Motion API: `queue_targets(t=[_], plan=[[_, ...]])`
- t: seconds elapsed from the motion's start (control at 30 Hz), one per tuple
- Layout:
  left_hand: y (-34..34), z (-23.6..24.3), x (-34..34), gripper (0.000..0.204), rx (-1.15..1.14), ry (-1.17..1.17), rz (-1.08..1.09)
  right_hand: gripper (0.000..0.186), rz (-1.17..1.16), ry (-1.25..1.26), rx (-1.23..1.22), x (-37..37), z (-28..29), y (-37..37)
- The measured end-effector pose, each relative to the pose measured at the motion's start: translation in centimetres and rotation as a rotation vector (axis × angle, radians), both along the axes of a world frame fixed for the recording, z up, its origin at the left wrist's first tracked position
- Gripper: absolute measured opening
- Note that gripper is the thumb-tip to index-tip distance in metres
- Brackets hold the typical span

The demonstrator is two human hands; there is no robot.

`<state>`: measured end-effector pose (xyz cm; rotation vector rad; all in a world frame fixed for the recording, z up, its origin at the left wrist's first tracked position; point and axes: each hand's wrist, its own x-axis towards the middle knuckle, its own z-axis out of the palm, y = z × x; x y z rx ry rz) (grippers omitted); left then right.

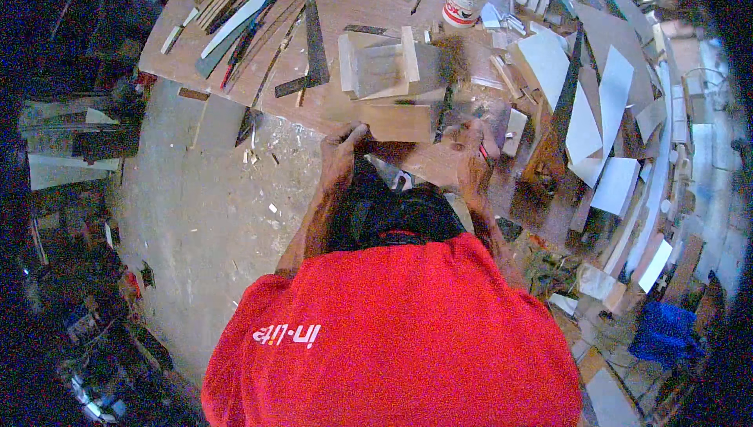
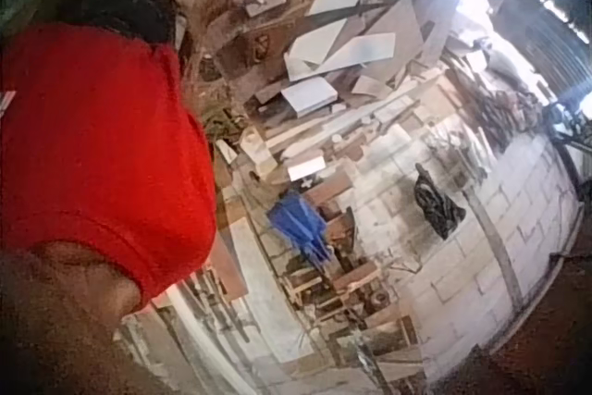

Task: The person handles wooden box components on a workbench. They use a metal ruler and a pencil to mark lines on a wooden piece and then cut the piece using a handsaw.

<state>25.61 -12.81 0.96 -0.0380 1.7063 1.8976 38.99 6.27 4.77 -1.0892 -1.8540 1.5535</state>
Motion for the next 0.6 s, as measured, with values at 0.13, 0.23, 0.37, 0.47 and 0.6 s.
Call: queue_targets(t=[0.13, 0.23, 0.37, 0.47, 0.6], plan=[[0.2, 4.5, 1.4, 0.017, -0.046, -0.031, -0.002, 0.036, 0.276, -0.162, 0.007, 0.0, 4.8, -1.4], [0.4, 5.1, 1.7, 0.020, -0.011, -0.055, -0.020, 0.030, 0.304, -0.140, 0.123, -0.1, 4.7, -2.3], [-1.6, 6.7, -0.8, 0.025, -0.053, 0.081, -0.054, 0.024, 0.190, 0.008, 0.094, 0.1, 5.1, -2.2], [-3.7, 5.2, -5.4, 0.031, -0.623, 0.725, 0.059, 0.022, 0.068, 0.035, -0.045, 0.6, 4.4, -1.0], [-4.9, 2.8, -11.8, 0.034, -1.065, 1.265, -0.221, 0.023, 0.075, 0.014, -0.059, 0.5, 4.9, -0.4]])
